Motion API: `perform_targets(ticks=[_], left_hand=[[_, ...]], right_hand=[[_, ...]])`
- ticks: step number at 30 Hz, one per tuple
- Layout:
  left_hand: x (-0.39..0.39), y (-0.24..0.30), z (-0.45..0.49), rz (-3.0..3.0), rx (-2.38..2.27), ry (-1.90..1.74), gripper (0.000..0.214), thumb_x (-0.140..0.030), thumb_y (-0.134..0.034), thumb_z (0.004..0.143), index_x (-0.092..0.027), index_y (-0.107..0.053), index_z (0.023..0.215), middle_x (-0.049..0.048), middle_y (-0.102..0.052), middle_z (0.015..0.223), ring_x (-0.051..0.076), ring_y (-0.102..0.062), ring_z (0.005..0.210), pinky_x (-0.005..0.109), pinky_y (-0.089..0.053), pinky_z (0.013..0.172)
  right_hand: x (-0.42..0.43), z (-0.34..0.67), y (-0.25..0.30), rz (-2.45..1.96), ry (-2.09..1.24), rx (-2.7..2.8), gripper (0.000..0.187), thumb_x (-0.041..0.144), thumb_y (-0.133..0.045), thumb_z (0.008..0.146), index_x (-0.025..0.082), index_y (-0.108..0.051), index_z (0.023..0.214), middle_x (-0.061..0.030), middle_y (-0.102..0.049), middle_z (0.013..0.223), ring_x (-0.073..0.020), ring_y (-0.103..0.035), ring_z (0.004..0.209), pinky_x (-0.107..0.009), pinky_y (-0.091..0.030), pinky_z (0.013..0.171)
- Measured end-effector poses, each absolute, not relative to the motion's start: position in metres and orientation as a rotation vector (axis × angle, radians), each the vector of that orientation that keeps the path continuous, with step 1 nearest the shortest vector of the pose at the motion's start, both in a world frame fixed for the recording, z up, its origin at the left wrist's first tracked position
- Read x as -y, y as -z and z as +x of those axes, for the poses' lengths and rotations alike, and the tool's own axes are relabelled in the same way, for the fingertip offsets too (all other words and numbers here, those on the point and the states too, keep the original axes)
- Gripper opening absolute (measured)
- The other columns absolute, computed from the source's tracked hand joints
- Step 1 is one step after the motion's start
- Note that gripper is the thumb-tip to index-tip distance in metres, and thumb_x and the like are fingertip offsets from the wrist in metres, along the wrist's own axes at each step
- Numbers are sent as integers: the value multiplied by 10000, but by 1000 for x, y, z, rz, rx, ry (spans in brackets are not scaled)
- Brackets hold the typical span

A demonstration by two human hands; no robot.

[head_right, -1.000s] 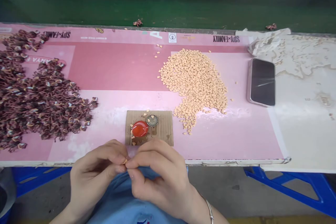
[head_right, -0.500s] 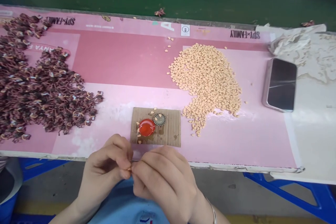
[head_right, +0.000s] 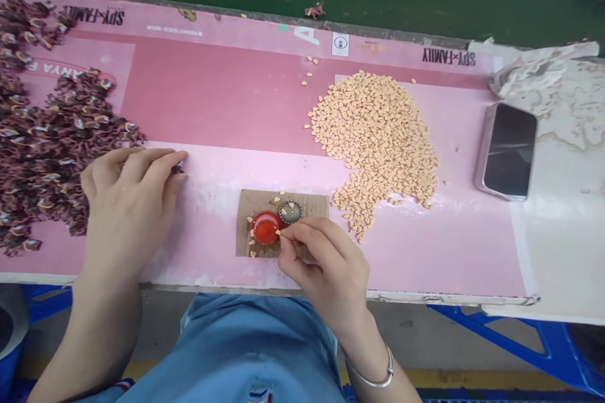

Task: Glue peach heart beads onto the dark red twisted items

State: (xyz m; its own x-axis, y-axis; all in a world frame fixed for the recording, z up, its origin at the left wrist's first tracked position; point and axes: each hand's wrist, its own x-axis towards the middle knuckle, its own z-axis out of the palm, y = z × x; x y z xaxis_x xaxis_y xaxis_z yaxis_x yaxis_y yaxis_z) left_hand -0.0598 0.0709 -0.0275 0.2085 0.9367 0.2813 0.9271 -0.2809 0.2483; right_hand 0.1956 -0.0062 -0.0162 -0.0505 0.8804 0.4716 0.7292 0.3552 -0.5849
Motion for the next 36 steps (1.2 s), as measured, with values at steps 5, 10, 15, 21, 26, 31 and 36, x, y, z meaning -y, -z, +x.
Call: perform_targets(ticks=[5,10,15,21,26,31,36], left_hand=[[-66,27,-60,2437,-1833,-655,260,-276,-609,1046,-258,-765,1253,141,-788,1131,439,-625,1192,618,-385,1068],[-65,15,-60,2307,-1684,-870,146,-243,-701,990,-296,-762,1111,60,-777,1067,310,-680,1022,468,-484,948],[-41,3,-49,1802,-1422,-1138,175,-135,-791,917,-266,-759,1030,-7,-743,961,183,-700,876,315,-572,814],[-6,-4,-24,1019,-1023,-1120,125,-241,-872,911,-280,-784,991,-3,-768,901,138,-759,850,195,-648,753],[1,-1,-7,511,-680,-891,137,-283,-904,881,-260,-790,954,-12,-744,816,69,-693,627,118,-569,594],[3,-2,-5,407,-634,-832,168,-267,-926,853,-231,-787,940,-3,-721,795,56,-643,594,116,-557,599],[1,-2,-3,407,-626,-823,150,-253,-919,863,-231,-794,943,-11,-741,806,42,-665,601,93,-563,614]], right_hand=[[7,195,17,-1421,-229,1838,176,83,-657,972,254,-668,932,3,-751,805,-134,-692,628,-241,-553,519],[5,195,18,-1409,-201,1864,177,73,-664,967,248,-651,952,3,-741,798,-117,-662,604,-226,-513,479],[3,197,18,-1393,-176,1887,189,62,-664,955,251,-657,957,-2,-744,811,-137,-689,644,-247,-567,552],[11,191,0,-1308,-291,1792,197,29,-658,941,225,-642,937,-1,-710,765,-139,-677,657,-255,-568,552],[15,177,-13,-1170,-393,1812,183,55,-609,998,211,-613,903,17,-698,720,-98,-658,611,-234,-588,589],[15,171,-9,-1141,-416,1748,181,61,-628,1008,205,-620,898,14,-707,724,-93,-680,641,-221,-613,634],[24,182,-17,-1176,-426,1895,166,51,-638,990,208,-673,947,10,-751,777,-104,-713,668,-205,-646,688]])
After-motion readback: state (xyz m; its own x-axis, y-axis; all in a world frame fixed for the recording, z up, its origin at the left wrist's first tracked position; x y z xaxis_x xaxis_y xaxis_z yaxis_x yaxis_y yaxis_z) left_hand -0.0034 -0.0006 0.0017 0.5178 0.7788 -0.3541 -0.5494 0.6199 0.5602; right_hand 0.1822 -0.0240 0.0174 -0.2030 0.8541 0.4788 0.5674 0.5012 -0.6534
